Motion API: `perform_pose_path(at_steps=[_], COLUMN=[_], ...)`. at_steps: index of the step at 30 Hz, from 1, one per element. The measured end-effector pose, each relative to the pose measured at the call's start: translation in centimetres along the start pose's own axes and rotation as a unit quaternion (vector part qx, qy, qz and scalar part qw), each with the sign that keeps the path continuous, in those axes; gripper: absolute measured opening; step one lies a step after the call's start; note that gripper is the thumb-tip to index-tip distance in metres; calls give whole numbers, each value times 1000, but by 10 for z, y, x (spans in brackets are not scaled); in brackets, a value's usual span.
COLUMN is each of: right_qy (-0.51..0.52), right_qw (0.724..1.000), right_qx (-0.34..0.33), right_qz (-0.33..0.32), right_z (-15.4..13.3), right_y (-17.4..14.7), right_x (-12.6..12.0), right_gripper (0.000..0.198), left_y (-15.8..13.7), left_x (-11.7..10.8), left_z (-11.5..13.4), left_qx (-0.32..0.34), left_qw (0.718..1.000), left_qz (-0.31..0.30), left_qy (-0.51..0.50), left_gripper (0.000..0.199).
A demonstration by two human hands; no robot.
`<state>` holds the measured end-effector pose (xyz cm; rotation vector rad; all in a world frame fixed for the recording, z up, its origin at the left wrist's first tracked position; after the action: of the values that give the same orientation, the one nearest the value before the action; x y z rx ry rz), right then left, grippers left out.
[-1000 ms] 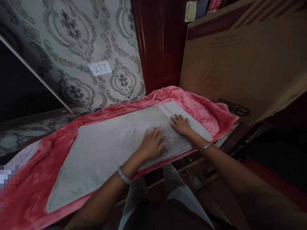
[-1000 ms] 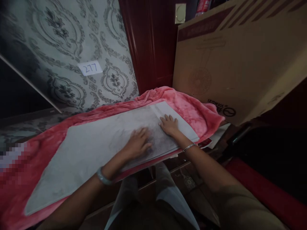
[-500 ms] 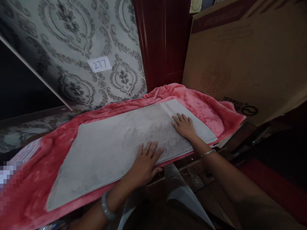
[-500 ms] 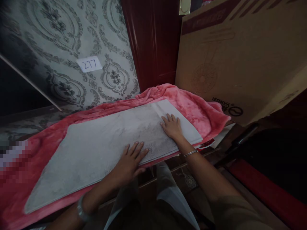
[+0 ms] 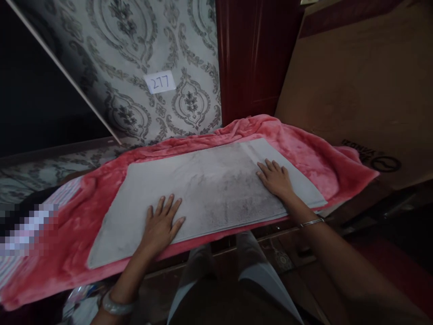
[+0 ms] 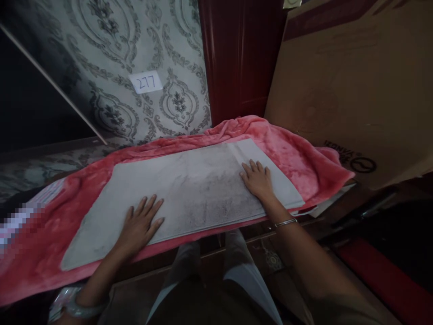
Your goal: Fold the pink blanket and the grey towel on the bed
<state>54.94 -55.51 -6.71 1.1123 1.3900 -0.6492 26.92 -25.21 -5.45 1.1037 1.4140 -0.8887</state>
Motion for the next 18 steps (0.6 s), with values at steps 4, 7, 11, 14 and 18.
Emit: perform_pose_path(at_steps=[4, 7, 11, 14, 18], right_qy=[-1, 2, 1, -7, -18], right_qw=[1000, 999, 999, 999, 999], right_qx=[-13, -24, -35, -32, -32], right_qz=[16, 22, 20, 13, 7], right_z=[2, 5, 6, 6, 6], right_y=[0, 0, -2, -3, -3], right_x=[3, 8, 10, 9, 12], right_gripper=[59, 60, 62, 67, 70], left_y=[-25, -51, -83, -93, -93], left_x=[1, 4, 7, 6, 1], left_z=[-59, -109, -148, -153, -162], left_qx=[-117, -212, -295, -309, -321], left_qw=[993, 977, 954, 950, 947], left_qz=[-14, -19, -19, -11, 0], left_qy=[20, 29, 46, 49, 2], left_gripper=[61, 62, 63, 61, 60])
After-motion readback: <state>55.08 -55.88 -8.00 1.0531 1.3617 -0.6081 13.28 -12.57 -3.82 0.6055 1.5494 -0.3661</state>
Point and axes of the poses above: each hand's wrist, its own y-axis towards the middle knuckle, its own x-axis out of the palm, z = x × y, the point moved 9 cm from there along y, towards the middle knuckle, and after that the axes turned 4 degrees about y, right-handed, at the moved point
